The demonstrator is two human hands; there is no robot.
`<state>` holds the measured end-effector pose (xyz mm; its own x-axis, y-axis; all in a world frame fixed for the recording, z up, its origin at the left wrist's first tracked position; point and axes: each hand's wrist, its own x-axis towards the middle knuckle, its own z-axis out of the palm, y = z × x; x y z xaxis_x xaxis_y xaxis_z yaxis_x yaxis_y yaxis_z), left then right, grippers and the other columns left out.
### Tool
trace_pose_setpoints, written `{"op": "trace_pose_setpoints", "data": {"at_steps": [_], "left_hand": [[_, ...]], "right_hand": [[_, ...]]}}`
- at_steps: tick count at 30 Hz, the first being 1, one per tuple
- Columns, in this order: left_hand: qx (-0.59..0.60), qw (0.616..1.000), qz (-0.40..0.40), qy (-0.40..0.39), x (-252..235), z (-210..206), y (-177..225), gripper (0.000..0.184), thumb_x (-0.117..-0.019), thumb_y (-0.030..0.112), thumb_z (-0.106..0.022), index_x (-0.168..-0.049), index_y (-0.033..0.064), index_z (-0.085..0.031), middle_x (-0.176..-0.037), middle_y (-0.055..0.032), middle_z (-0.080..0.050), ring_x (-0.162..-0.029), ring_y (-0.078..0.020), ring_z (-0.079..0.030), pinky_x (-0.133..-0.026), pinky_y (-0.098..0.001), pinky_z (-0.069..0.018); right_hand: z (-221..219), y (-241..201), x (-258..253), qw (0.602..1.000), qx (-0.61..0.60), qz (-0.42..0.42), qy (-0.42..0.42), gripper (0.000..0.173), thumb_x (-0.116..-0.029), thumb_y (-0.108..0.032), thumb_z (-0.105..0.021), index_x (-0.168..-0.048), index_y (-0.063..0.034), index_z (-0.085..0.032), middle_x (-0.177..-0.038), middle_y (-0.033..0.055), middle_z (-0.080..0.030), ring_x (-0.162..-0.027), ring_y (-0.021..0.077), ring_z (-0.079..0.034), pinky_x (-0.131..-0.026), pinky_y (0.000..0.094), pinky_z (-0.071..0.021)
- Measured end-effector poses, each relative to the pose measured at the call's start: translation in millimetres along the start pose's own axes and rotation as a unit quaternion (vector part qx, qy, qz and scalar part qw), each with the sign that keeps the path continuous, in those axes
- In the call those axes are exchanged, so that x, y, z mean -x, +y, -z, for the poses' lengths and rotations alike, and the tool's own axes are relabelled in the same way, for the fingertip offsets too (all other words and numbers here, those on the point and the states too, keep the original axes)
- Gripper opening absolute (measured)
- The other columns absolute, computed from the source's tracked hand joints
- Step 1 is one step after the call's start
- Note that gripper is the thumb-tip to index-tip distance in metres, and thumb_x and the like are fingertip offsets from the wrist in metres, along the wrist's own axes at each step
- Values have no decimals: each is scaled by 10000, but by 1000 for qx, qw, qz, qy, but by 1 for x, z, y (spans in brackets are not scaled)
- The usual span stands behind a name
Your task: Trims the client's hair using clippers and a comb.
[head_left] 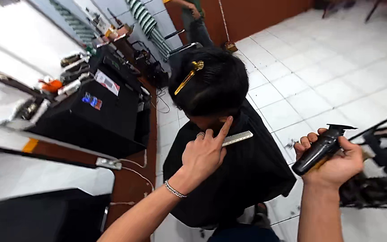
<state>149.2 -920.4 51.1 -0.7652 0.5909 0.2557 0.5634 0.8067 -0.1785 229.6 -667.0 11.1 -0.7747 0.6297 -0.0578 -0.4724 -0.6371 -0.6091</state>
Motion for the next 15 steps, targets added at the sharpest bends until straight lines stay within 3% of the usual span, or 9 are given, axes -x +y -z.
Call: {"op": "trace_pose_setpoints", "data": {"at_steps": [2,4,5,7,9,12,15], "left_hand": [[6,999,33,-10,7,-3,6,720,-969,321,-571,-1636,303,-302,-896,-161,-639,-713,-360,-652,-512,-452,-478],[19,998,60,-17,13,-7,12,720,-966,302,-575,-1634,298,-307,-892,-167,-642,-727,-369,-658,-526,-466,-486],[25,997,75,-21,16,-9,15,715,-962,295,-582,-1628,290,-321,-905,-179,-651,-746,-382,-667,-541,-481,-498],[32,993,108,-33,20,-15,18,721,-961,296,-587,-1630,286,-317,-944,-201,-663,-778,-396,-679,-565,-498,-517],[33,989,135,-46,21,-20,21,741,-971,299,-585,-1644,298,-276,-972,-215,-662,-788,-406,-679,-571,-506,-519],[37,986,158,-44,20,-29,24,765,-968,283,-595,-1651,305,-251,-999,-222,-660,-786,-407,-678,-567,-496,-519],[46,983,173,-32,18,-34,29,705,-944,251,-604,-1609,259,-372,-1016,-233,-670,-803,-417,-687,-564,-503,-519]], "right_hand": [[-13,-4,3,994,63,-6,-84,461,-1108,-372,-146,-1090,-188,-568,-767,-3,-706,-555,128,-670,-522,326,-609],[-23,-2,3,968,132,-51,-206,320,-1094,-399,-282,-1201,-177,-486,-770,-9,-683,-482,102,-612,-442,277,-568],[-27,0,2,949,148,-87,-265,347,-1063,-433,-353,-1226,-166,-505,-761,-1,-672,-487,120,-614,-443,297,-571],[-38,10,-2,904,176,-185,-342,435,-1006,-435,-341,-1255,-144,-549,-762,21,-658,-533,146,-636,-478,322,-578],[-51,21,-4,869,211,-260,-363,400,-1010,-313,-295,-1236,-85,-534,-777,65,-656,-557,177,-659,-507,351,-606],[-67,35,-7,834,277,-284,-384,248,-1044,-185,-430,-1137,-6,-574,-806,120,-691,-638,210,-713,-607,373,-642],[-76,46,-9,812,318,-284,-398,205,-1045,-167,-550,-1098,16,-625,-833,112,-701,-691,175,-705,-647,335,-620]]}}
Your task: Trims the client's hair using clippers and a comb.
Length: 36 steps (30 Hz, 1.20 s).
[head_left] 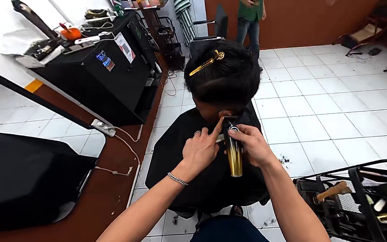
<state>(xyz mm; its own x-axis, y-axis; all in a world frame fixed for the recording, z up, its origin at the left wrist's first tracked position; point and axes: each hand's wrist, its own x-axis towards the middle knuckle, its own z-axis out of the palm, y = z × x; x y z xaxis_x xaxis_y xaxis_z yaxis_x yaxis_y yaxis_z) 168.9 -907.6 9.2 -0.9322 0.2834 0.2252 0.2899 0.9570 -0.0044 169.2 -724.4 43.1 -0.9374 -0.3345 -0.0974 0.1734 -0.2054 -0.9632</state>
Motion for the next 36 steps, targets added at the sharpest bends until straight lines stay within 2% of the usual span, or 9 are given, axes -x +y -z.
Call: {"op": "trace_pose_setpoints", "data": {"at_steps": [2,4,6,11,23,25,29,31,36], "left_hand": [[2,1000,13,-7,0,-2,5,612,-945,246,-601,-1544,210,-484,-1073,-240,-674,-849,-423,-693,-585,-520,-522],[2,999,26,-24,0,-2,9,556,-968,258,-599,-1511,166,-526,-1127,-242,-668,-881,-424,-693,-611,-528,-531],[6,999,34,-33,-1,-3,11,557,-982,276,-592,-1519,149,-517,-1153,-242,-665,-899,-425,-693,-630,-535,-538],[10,995,55,-80,-4,1,14,568,-1010,319,-561,-1554,185,-467,-1217,-232,-648,-961,-421,-690,-692,-552,-546],[6,999,25,-22,-3,-8,8,586,-985,306,-565,-1550,178,-474,-1137,-224,-677,-883,-415,-701,-624,-540,-534],[5,999,26,-29,-4,-8,8,606,-989,310,-553,-1574,205,-437,-1131,-219,-672,-885,-412,-696,-629,-540,-532],[4,999,28,-26,-4,-8,7,635,-978,312,-566,-1586,203,-419,-1119,-226,-674,-877,-417,-696,-628,-545,-531],[4,1000,23,-21,-3,-9,7,611,-966,301,-580,-1552,166,-473,-1128,-235,-677,-889,-426,-700,-629,-549,-534],[-2,999,25,-21,-3,-8,7,613,-971,296,-562,-1564,183,-452,-1093,-228,-675,-868,-421,-697,-622,-542,-529]], "right_hand": [[-3,-1,-6,1000,13,-11,1,202,-1046,-179,-582,-1078,13,-634,-811,102,-699,-665,156,-696,-609,309,-606],[-4,-5,-10,1000,18,-19,5,210,-1041,-192,-610,-1062,14,-646,-802,104,-698,-651,152,-694,-584,297,-599],[-5,-8,-13,999,19,-26,13,224,-1038,-210,-622,-1052,12,-649,-804,104,-699,-646,151,-694,-581,297,-601],[-4,-11,-19,999,28,-32,18,247,-1037,-243,-628,-1032,4,-646,-798,99,-697,-626,145,-692,-553,284,-593],[-3,-12,-20,995,87,0,47,271,-1034,-264,-630,-946,-8,-642,-710,82,-663,-528,115,-630,-474,242,-529],[0,-14,-24,997,74,-3,35,259,-1026,-245,-647,-979,10,-641,-750,95,-684,-587,140,-669,-523,275,-565],[1,-7,-24,996,85,22,35,262,-1001,-227,-684,-1109,8,-646,-755,62,-674,-606,100,-648,-540,243,-546],[3,-3,-25,995,96,19,27,268,-1000,-252,-689,-1067,6,-659,-729,73,-674,-573,104,-641,-511,238,-533],[4,-4,-25,993,110,15,35,282,-1011,-279,-672,-985,2,-663,-700,85,-668,-532,124,-629,-472,246,-517]]}}
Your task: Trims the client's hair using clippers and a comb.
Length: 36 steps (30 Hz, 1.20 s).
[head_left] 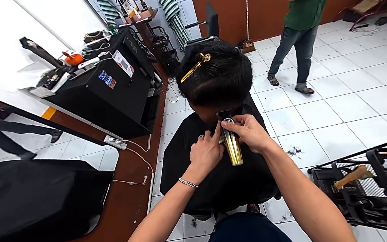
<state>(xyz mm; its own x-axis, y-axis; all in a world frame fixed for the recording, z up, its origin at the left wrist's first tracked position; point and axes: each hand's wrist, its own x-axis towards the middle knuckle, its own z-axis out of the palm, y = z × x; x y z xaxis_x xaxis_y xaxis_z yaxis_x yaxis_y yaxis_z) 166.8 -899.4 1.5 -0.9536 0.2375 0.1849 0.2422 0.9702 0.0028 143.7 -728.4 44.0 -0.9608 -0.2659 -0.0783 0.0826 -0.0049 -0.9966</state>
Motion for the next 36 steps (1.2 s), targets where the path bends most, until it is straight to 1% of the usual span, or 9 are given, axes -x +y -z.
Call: {"op": "trace_pose_setpoints", "data": {"at_steps": [2,5,10,16,18,22,27,32,36], "left_hand": [[1,1000,3,-3,0,1,1,597,-979,298,-555,-1557,182,-459,-1095,-227,-675,-875,-422,-696,-630,-546,-532],[4,1000,1,3,-1,0,0,607,-968,280,-562,-1558,182,-459,-1092,-227,-678,-871,-429,-696,-624,-557,-530],[-6,1000,-9,15,-1,-2,-2,608,-959,295,-577,-1545,169,-477,-1071,-223,-683,-864,-425,-700,-614,-547,-532],[-9,1000,-13,16,-1,-1,-3,521,-958,290,-569,-1438,90,-588,-1097,-238,-690,-912,-441,-705,-640,-570,-542],[-12,1000,-9,9,-1,0,-3,474,-956,297,-583,-1370,70,-631,-1110,-236,-689,-927,-444,-704,-648,-576,-542],[-32,999,-15,13,-2,1,-4,544,-981,315,-526,-1482,104,-553,-1117,-235,-694,-921,-442,-704,-641,-566,-537],[-50,999,-13,11,-3,1,-5,536,-967,318,-556,-1445,77,-582,-1113,-235,-690,-917,-440,-701,-646,-568,-538],[-71,997,-15,7,-3,3,-4,539,-981,316,-527,-1459,70,-565,-1115,-232,-691,-931,-441,-702,-647,-562,-538],[-83,996,-12,1,-4,4,-4,542,-979,321,-538,-1455,62,-566,-1112,-233,-689,-921,-434,-702,-650,-562,-536]], "right_hand": [[-1,-3,0,1000,-21,5,3,249,-1006,-246,-677,-990,2,-657,-695,57,-647,-558,99,-619,-502,237,-511],[-2,0,0,999,-28,30,2,265,-988,-214,-695,-1115,9,-629,-776,58,-679,-649,98,-661,-593,258,-564],[-4,-3,4,1000,12,0,8,247,-1019,-249,-657,-1030,-3,-658,-676,56,-634,-518,83,-584,-467,216,-482],[-7,3,4,999,-2,49,11,258,-1004,-214,-676,-1118,14,-630,-752,77,-665,-610,102,-628,-577,251,-537],[-7,3,4,999,10,37,3,264,-1002,-225,-679,-1086,24,-650,-719,71,-649,-591,96,-604,-575,247,-517],[-3,2,0,1000,-22,6,-11,278,-1023,-260,-649,-1013,17,-669,-709,78,-655,-545,97,-598,-494,234,-491],[2,11,-9,998,-32,51,-27,324,-997,-281,-687,-1114,17,-642,-805,66,-681,-702,96,-651,-670,279,-551],[4,9,-10,996,-69,22,-46,311,-1010,-286,-670,-1042,23,-652,-776,70,-675,-635,96,-647,-573,258,-541],[5,13,-12,995,-69,50,-48,312,-1011,-279,-668,-1097,21,-651,-801,62,-677,-674,78,-629,-623,246,-519]]}}
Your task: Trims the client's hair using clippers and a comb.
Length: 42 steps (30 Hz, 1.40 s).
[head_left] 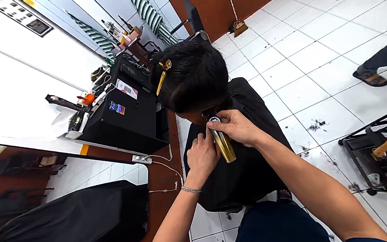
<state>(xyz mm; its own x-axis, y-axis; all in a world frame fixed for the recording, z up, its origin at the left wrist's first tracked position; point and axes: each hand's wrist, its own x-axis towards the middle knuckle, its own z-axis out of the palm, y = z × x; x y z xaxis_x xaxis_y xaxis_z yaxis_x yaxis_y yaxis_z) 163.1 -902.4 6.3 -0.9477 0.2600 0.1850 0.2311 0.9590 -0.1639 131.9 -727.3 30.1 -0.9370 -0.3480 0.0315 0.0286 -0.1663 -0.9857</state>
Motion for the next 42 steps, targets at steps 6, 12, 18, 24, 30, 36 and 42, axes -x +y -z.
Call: {"op": "trace_pose_setpoints", "data": {"at_steps": [6,12,18,24,30,36,42], "left_hand": [[-10,1000,1,-5,-1,1,-1,590,-984,362,-534,-1500,76,-515,-1110,-236,-685,-910,-441,-698,-652,-571,-534],[-26,1000,4,-4,-1,0,-1,619,-960,376,-587,-1488,61,-515,-1075,-222,-689,-898,-431,-701,-644,-557,-539],[-32,999,7,-3,-1,0,-1,690,-946,366,-610,-1557,95,-437,-1074,-221,-689,-889,-436,-699,-630,-548,-537],[-32,999,5,16,0,-1,0,682,-942,373,-613,-1534,71,-461,-1042,-222,-687,-846,-420,-702,-608,-542,-533],[-41,999,14,1,1,2,1,720,-947,361,-602,-1586,108,-389,-1071,-212,-690,-858,-419,-703,-610,-537,-534],[-43,999,17,-9,2,4,2,718,-955,368,-593,-1587,104,-380,-1068,-226,-681,-851,-424,-699,-614,-552,-531],[-49,999,22,-10,1,3,2,752,-962,370,-577,-1626,134,-314,-1043,-210,-687,-840,-410,-697,-605,-532,-526]], "right_hand": [[4,1,-1,1000,-11,-13,-13,308,-1015,-288,-660,-1049,18,-666,-807,67,-684,-662,84,-635,-605,253,-525],[11,3,-1,1000,-4,-11,-26,296,-1011,-281,-668,-1025,15,-678,-797,63,-693,-684,82,-654,-640,253,-544],[14,4,-1,999,-9,1,-33,286,-1007,-268,-673,-1060,13,-678,-810,60,-687,-712,80,-654,-680,258,-551],[18,3,0,999,-20,4,-42,260,-1024,-249,-646,-1041,7,-683,-796,53,-671,-699,74,-644,-670,246,-546],[22,3,2,995,-65,-39,-66,290,-1049,-260,-601,-987,16,-665,-782,78,-684,-653,107,-668,-607,259,-566],[22,1,1,997,-45,-10,-55,259,-1041,-263,-614,-991,-17,-679,-767,36,-666,-586,35,-582,-493,183,-426],[24,4,1,997,-49,-30,-60,272,-1047,-268,-605,-992,-13,-684,-772,43,-678,-592,39,-600,-492,184,-441]]}}
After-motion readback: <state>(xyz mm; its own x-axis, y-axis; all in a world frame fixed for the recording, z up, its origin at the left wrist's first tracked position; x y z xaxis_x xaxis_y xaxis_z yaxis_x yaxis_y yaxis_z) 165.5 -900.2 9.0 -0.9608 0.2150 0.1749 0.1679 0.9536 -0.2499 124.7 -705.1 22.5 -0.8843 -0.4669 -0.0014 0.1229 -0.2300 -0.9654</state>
